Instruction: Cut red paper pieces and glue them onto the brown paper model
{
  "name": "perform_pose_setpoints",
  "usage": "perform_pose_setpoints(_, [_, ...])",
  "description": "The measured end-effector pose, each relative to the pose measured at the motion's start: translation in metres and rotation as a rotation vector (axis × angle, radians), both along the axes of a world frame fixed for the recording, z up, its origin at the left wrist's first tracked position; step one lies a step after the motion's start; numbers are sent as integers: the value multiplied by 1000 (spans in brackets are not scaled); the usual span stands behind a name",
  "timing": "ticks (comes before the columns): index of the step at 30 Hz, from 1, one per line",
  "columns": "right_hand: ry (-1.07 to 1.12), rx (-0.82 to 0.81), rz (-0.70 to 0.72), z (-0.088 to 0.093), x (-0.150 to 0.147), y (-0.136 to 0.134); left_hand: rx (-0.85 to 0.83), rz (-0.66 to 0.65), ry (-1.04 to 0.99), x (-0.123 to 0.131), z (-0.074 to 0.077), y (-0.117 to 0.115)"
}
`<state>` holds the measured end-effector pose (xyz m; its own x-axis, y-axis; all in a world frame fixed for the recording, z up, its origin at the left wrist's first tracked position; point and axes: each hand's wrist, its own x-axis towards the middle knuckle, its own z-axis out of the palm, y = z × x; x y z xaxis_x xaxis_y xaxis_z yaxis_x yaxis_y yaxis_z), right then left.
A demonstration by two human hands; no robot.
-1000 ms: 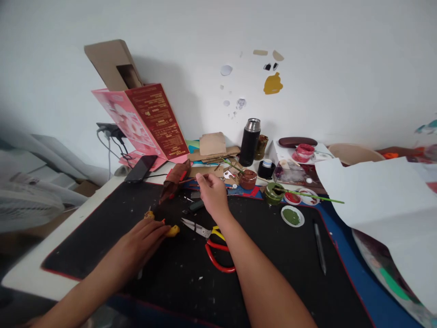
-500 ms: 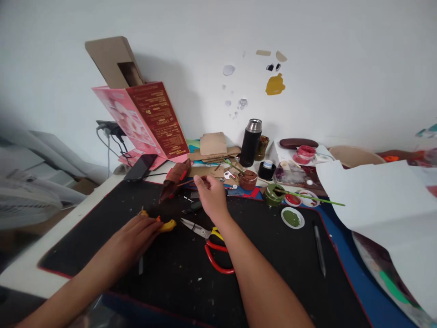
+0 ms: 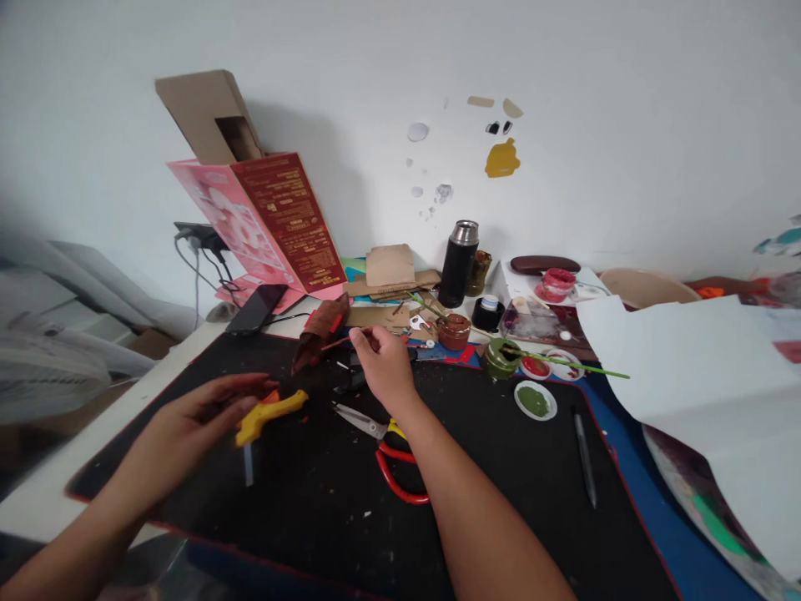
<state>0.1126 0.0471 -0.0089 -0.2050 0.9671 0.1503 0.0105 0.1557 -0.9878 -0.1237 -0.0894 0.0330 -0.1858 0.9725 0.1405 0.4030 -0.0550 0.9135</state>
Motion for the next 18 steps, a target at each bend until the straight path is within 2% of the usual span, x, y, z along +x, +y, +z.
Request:
perform_pose_setpoints(2, [-14, 3, 5, -1, -1, -1, -100, 49, -525, 8, 8, 2])
perform_pose_setpoints(3, [-25, 8, 10, -1, -1, -1, -129, 48, -727, 12, 10, 3])
perform_pose_setpoints(6, [-65, 24, 26, -1, -2, -2, -153, 27, -1061, 21, 10, 9])
perform_pose_setpoints(8, [-79, 30, 34, -2, -2, -3, -161, 9, -1145, 25, 6, 12])
perform_pose_setpoints(12, [-83, 29, 44, -4, -2, -4, -182, -17, -1187, 28, 1, 15])
perform_pose_setpoints(18, [-117, 64, 30, -5, -3, -5, -160, 51, -1174, 23, 4, 24])
